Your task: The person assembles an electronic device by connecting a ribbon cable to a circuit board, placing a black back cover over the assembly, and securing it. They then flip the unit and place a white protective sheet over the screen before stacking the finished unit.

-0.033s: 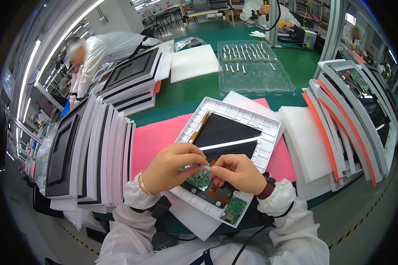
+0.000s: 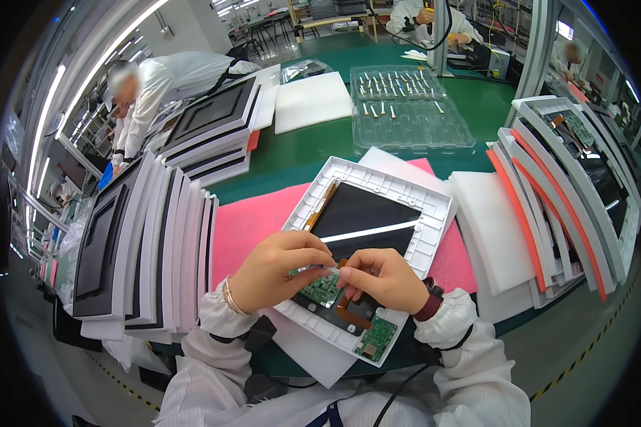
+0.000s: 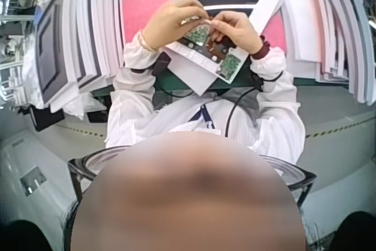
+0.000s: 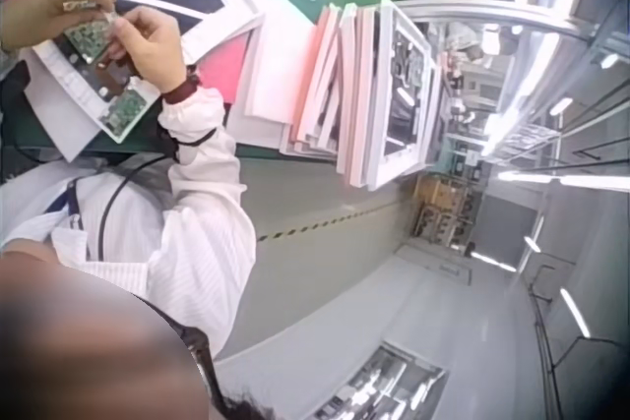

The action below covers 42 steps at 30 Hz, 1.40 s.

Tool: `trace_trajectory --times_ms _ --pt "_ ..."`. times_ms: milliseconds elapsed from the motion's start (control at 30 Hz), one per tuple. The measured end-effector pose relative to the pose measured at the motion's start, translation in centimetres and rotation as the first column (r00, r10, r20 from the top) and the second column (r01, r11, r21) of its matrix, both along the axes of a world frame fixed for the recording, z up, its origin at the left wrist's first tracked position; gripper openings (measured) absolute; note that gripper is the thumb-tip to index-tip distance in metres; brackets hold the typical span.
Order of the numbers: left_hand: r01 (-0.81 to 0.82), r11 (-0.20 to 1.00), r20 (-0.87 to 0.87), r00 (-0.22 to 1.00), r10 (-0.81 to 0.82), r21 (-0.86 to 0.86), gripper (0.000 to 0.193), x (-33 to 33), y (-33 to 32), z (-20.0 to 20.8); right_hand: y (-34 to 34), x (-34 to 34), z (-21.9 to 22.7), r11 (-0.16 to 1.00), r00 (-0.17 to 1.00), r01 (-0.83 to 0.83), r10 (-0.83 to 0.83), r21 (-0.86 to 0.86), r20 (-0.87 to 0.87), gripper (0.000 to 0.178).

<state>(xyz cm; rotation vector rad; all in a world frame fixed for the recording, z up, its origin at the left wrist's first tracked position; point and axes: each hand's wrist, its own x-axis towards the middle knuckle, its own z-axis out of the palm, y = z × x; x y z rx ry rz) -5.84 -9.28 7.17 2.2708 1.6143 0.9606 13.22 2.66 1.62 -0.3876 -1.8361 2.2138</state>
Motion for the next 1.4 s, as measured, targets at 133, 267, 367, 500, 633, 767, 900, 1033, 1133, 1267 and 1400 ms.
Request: trace_trajectory --times_ms 133,267,367,500,633,767,900,1033,1133,1267,1400 --pt "0.002 0.999 -0.016 1.000 -0.001 0.034 0.018 0.2 0.0 -0.1 -0.1 0.0 0.3 0.999 0.999 0.034 -0.034 0.002 -0.010 0.021" --pt "-0.010 0.998 -0.031 0.999 0.012 0.063 0.017 0.3 0.1 -0.3 -0.6 -0.1 0.3 0.951 0.981 0.176 -0.148 0.252 -0.128 0.020" --pt "-0.020 0.997 -0.039 0.999 0.023 0.078 0.017 0.3 0.1 -0.5 -0.7 -0.2 0.2 0.833 0.951 0.288 -0.193 0.473 -0.240 0.021" --pt "-0.033 0.996 -0.047 0.998 0.038 0.088 0.016 0.4 0.2 -0.7 -0.8 -0.1 0.4 0.644 0.909 0.400 -0.185 0.653 -0.374 0.021" --pt "-0.052 0.996 -0.030 0.998 0.054 0.075 0.016 0.6 0.4 -0.7 -0.9 -0.2 0.7 0.502 0.873 0.474 -0.166 0.723 -0.458 0.019" --pt "-0.083 0.994 -0.015 0.996 0.085 0.072 0.015 0.8 0.3 -0.5 -1.0 -0.5 0.5 0.399 0.826 0.554 -0.156 0.730 -0.542 0.019" --pt "-0.101 0.993 0.008 0.995 0.101 0.061 0.015 0.8 0.4 -0.7 -1.0 -0.5 0.3 0.394 0.826 0.555 -0.155 0.733 -0.542 0.019" --pt "-0.129 0.991 0.020 0.992 0.128 0.034 0.014 1.1 0.4 -0.4 -1.0 -0.6 0.5 0.369 0.827 0.557 -0.163 0.744 -0.539 0.019" --pt "-0.118 0.990 0.025 0.993 0.117 0.076 0.013 1.1 0.3 -0.7 -1.2 -0.6 0.5 0.337 0.828 0.557 -0.158 0.759 -0.537 0.018" --pt "-0.128 0.988 0.002 0.992 0.129 0.082 0.012 1.2 0.4 -0.4 -1.2 -0.5 0.6 0.311 0.834 0.549 -0.140 0.775 -0.534 0.018" --pt "-0.119 0.988 0.001 0.993 0.120 0.098 0.013 1.0 0.3 -0.5 -1.1 -0.5 0.6 0.314 0.834 0.549 -0.147 0.775 -0.532 0.019"
